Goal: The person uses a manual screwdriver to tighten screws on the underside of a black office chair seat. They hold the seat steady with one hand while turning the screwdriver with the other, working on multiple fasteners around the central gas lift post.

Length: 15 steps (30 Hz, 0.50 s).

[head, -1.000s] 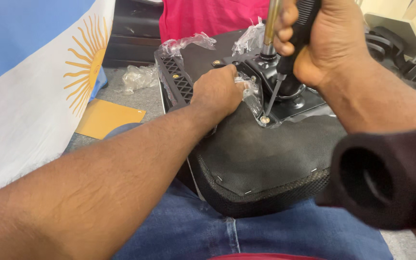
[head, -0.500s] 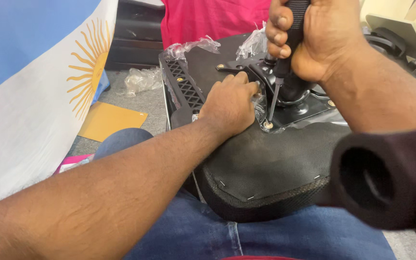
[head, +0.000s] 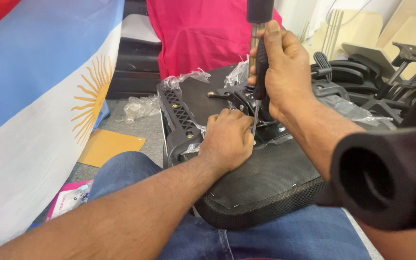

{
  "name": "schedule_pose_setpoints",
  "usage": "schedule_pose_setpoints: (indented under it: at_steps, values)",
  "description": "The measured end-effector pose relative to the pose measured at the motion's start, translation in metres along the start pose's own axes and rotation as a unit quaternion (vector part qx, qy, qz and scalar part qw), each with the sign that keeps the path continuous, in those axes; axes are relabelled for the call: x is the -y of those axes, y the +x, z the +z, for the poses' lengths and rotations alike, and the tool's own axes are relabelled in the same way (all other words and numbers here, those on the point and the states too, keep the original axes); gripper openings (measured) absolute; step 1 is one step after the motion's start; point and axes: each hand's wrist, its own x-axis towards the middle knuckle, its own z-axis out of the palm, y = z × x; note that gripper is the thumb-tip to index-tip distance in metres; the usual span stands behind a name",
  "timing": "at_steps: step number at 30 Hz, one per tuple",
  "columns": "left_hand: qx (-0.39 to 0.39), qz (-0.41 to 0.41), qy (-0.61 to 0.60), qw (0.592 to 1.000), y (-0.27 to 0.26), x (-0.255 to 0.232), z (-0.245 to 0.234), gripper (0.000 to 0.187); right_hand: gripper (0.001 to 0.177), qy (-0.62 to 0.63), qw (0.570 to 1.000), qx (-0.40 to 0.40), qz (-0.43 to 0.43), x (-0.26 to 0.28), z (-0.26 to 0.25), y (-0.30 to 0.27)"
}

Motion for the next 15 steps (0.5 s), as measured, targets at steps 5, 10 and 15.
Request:
schedule_pose_setpoints:
  at_steps: [5,10,15]
  values:
    - [0.041,-0.068,-0.038,0.996,0.001,-0.006,-0.004,0.031,0.044,0.048,0.999,-0.007,0.017,0.003,-0.002,-0.002]
    - [0.037,-0.058,-0.087,0.994,-0.004,-0.008,-0.009,0.041,0.046,0.071,0.996,0.008,0.048,0.014,-0.005,-0.006]
    - [0.045,-0.096,-0.125,0.986,-0.001,-0.008,-0.008,0.037,0.056,-0.031,0.998,-0.014,0.046,0.02,-0.005,-0.009]
